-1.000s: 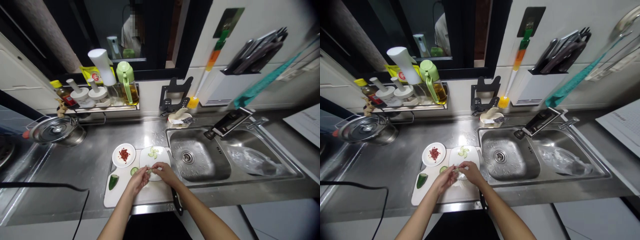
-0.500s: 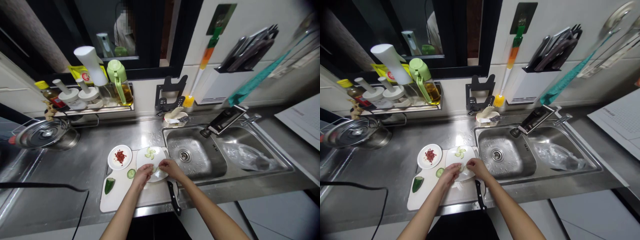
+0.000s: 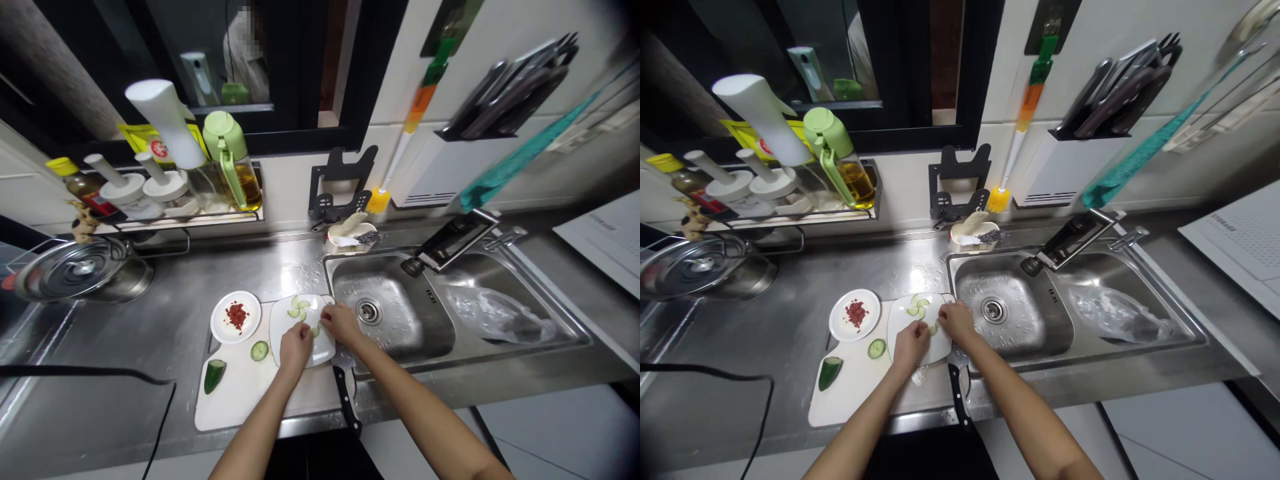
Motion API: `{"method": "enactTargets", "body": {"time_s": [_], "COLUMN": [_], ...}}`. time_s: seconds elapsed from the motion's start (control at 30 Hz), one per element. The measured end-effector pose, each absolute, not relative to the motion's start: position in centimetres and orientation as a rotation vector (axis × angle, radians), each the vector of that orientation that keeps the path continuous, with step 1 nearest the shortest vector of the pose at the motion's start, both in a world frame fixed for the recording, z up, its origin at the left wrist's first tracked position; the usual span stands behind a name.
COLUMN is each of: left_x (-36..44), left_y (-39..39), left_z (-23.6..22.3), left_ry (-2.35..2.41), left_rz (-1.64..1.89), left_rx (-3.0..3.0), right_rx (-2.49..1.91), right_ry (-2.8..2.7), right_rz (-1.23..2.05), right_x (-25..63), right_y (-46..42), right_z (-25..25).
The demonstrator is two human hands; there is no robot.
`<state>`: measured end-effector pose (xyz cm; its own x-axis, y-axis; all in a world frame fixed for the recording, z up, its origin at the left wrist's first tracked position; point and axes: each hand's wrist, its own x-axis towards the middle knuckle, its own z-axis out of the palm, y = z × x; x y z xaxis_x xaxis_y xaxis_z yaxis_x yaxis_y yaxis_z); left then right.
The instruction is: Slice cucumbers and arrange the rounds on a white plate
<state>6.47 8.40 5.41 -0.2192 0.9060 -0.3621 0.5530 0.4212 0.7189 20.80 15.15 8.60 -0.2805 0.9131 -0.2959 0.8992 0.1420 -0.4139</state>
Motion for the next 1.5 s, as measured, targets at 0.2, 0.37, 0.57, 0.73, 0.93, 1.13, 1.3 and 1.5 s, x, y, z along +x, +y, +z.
{"method": "enactTargets", "body": {"time_s": [0.2,0.37,0.57,0.73,0.93,1.13,1.3,1.5], "left_x": [7.0,7.2,7.3,7.3,7.0,6.9,6.9,6.8], "left_y": [8.7,8.5,8.3,8.2,7.4,6.6,6.6,6.8], "left_z": [5.2,4.7,4.7,4.7,4.4,3.9,3.2,2.9], "left_ry": [1.955,1.969,1.974,1.95,1.862,1.828,1.842,1.845], "left_rz": [0.493,0.482,0.491,0.519,0.584,0.622,0.595,0.591], "left_rx": [1.342,1.422,1.461,1.488,1.615,1.782,1.833,1.845], "right_rx": [-1.848,-1.779,-1.73,-1.784,-1.777,-1.754,-1.848,-1.883], "right_ry": [-2.51,-2.594,-2.603,-2.522,-2.405,-2.414,-2.427,-2.443], "right_rz": [0.694,0.609,0.509,0.445,0.242,-0.011,0.033,0.088], "right_x": [20.6,20.6,20.7,21.2,21.5,20.5,20.0,20.0], "right_y": [15.3,15.3,15.0,13.6,8.9,5.8,5.7,5.9], "right_z": [8.4,7.9,7.5,7.4,6.1,3.8,3.1,2.7]}}
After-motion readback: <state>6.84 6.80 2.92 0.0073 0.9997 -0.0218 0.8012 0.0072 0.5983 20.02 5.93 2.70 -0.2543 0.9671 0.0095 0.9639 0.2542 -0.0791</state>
